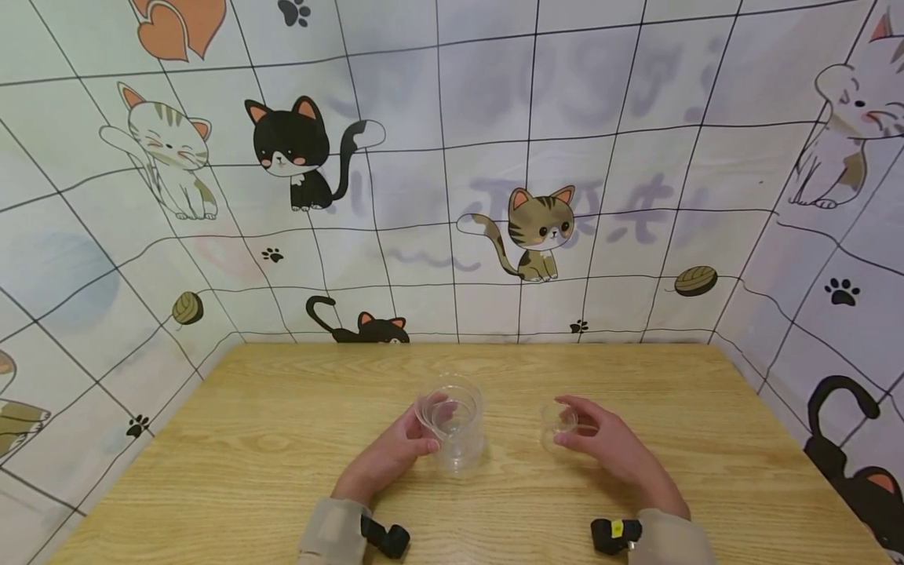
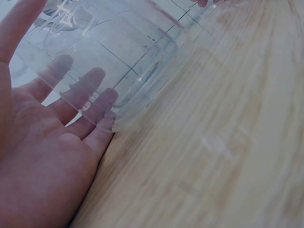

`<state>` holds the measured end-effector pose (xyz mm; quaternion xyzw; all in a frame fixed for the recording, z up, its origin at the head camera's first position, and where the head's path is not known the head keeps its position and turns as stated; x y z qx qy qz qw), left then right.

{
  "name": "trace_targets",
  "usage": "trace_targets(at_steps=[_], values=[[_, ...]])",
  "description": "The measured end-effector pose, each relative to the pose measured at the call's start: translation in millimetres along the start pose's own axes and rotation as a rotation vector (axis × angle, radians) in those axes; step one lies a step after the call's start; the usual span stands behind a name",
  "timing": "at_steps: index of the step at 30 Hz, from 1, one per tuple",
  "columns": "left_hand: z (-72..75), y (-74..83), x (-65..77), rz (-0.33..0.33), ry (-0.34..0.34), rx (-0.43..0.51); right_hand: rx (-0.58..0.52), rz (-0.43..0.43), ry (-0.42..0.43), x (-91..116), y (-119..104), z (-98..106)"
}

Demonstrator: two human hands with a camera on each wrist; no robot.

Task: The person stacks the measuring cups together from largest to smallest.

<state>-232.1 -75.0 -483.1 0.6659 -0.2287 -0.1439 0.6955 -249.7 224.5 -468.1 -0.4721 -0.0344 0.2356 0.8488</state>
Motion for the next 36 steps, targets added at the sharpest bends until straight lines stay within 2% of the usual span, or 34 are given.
trace_targets(at_steps=[6,16,28,36], values=[[0.2,0.2,0.3,-0.001,0.019,-0.015,-0.002,0.04,0.009,-0.8,-0.7,0.0],[0.3,0.0,0.0,-0.002,0.02,-0.015,0.037,0.056,0.019,1.3,2.5,1.3],[-1.2,2.2,1.6,-0.003,-0.006,0.002,-0.017,-0.003,0.008,1.1,7.0,-2.6],[-1.4,2.1,1.6,0.001,0.004,-0.017,-0.007,-0.017,0.015,2.1,6.4,-2.7]])
Point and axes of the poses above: each hand's wrist, its own x-axis away from the middle knuckle, its own z-axis out of the back of the hand, y = z × x, the point moved 6 cm from there along -x, towards the middle knuckle, and after that the axes turned 10 degrees about z, right-handed, at the moved point
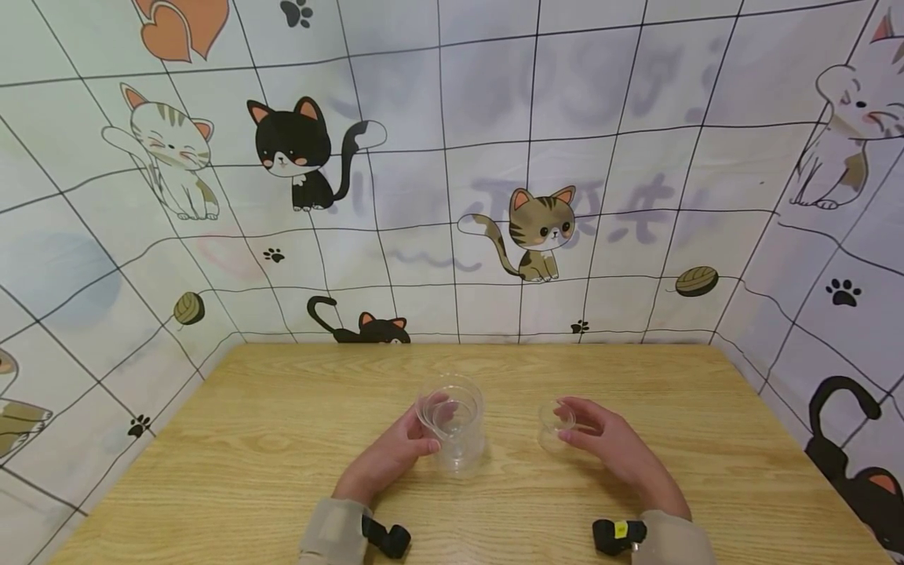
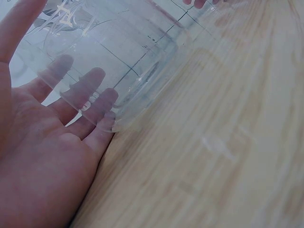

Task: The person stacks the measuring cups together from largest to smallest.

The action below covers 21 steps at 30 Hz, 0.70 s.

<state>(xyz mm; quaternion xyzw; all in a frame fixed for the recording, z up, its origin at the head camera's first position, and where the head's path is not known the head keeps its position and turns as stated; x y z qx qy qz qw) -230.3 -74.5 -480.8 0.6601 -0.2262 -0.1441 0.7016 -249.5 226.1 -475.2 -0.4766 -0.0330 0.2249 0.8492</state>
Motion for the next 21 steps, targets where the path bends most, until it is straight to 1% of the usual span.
trace_targets(at_steps=[8,13,21], values=[[0.3,1.3,-0.6,-0.005,0.002,0.003,-0.007,-0.007,0.006,-0.3,-1.6,1.0],[1.5,1.0,-1.0,-0.016,0.011,-0.016,-0.01,-0.007,0.005,-1.5,-1.0,-0.1],[1.2,0.0,-1.4,-0.008,0.009,-0.019,-0.057,0.028,0.025,-7.1,-5.3,-4.5]])
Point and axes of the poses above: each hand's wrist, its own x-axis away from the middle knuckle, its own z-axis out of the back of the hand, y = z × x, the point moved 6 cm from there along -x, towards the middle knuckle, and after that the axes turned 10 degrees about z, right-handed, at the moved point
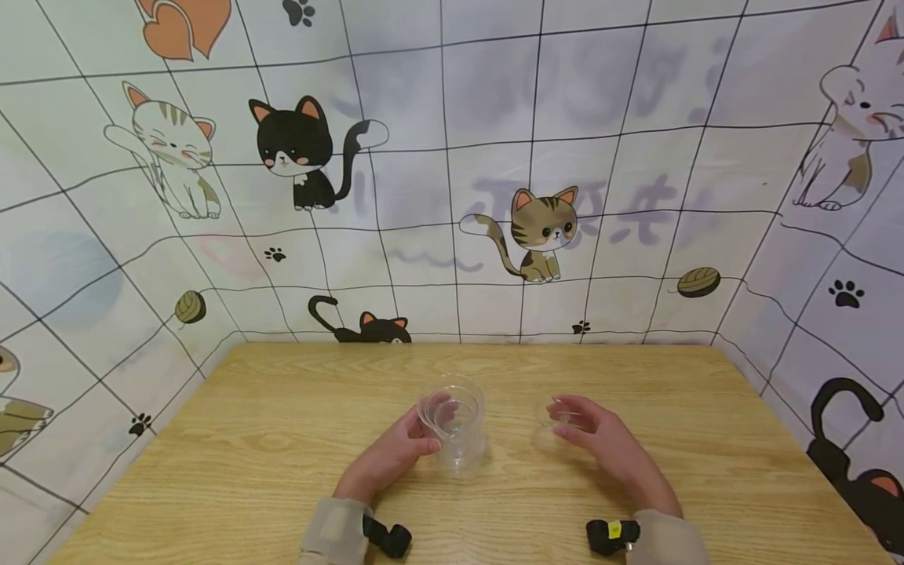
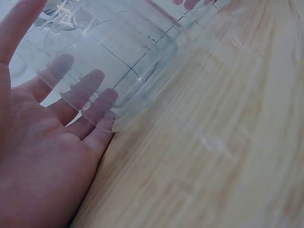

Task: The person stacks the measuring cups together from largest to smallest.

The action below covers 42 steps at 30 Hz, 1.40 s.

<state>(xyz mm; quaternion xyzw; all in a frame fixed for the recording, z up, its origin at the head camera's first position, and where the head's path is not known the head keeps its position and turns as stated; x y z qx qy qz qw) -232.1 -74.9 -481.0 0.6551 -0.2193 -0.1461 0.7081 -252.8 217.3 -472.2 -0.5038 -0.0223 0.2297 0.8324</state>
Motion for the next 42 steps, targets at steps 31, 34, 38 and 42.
trace_targets(at_steps=[31,34,38,42], values=[[-0.9,0.1,0.8,0.0,-0.012,0.021,-0.082,0.119,0.04,-9,-47,2],[-2.0,4.7,3.0,0.0,-0.004,0.008,-0.079,0.111,0.037,-9,-49,2],[-4.8,13.8,8.0,0.01,-0.002,0.002,-0.093,0.111,0.033,-9,-52,1],[-4.2,11.3,6.4,0.011,-0.014,0.011,-0.122,0.124,0.033,-9,-57,0]])
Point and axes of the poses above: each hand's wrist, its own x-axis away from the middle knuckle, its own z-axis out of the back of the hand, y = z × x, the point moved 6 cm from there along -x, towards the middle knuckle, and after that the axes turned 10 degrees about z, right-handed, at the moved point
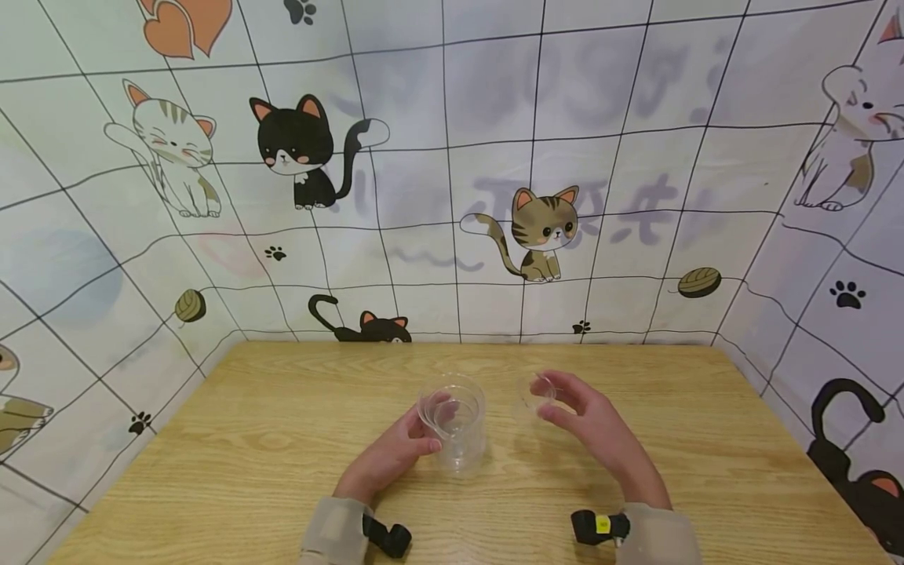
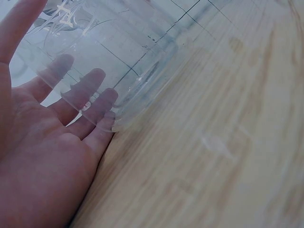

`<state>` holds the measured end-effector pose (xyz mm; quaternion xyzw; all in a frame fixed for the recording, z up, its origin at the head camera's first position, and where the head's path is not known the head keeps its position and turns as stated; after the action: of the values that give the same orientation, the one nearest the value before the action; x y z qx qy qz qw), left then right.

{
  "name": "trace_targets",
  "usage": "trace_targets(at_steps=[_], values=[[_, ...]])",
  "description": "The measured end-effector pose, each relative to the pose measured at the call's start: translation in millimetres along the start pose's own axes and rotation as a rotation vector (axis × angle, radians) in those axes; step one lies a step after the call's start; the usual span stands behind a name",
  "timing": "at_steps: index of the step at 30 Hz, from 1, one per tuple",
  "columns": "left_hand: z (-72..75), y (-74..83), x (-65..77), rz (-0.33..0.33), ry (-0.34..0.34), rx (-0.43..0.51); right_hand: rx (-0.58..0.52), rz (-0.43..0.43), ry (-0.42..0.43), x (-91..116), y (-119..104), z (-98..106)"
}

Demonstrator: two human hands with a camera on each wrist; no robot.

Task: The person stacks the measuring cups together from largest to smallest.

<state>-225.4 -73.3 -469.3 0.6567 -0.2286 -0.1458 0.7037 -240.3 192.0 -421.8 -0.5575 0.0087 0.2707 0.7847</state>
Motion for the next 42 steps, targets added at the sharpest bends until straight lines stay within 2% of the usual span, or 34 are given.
trace_targets(at_steps=[5,11,20,27,36,42], values=[[3.0,-8.7,-5.8,-0.01,-0.011,0.006,-0.004,0.014,0.003,-2,-5,-1],[3.6,-10.3,-6.3,-0.027,-0.011,0.012,0.046,0.026,0.023,-4,-12,-1],[2.6,-9.8,-6.0,-0.024,0.001,0.019,0.016,0.056,0.041,-7,-24,-7],[2.2,-10.4,-5.6,-0.011,0.009,0.016,-0.054,0.11,0.052,-11,-36,-14],[3.6,-11.6,-5.0,-0.001,0.022,0.007,-0.073,0.121,0.062,-15,-44,-22],[3.6,-11.8,-6.0,-0.021,-0.004,0.03,-0.081,0.11,0.063,-17,-48,-29]])
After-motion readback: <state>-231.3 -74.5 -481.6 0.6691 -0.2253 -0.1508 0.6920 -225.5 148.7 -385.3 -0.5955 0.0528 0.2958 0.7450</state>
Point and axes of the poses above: each hand's wrist, its own x-axis away from the middle knuckle, its own z-axis out of the back of the hand, y = z × x, the point moved 6 cm from there along -x, towards the middle knuckle, and after that the axes turned 10 degrees about z, right-handed, at the moved point
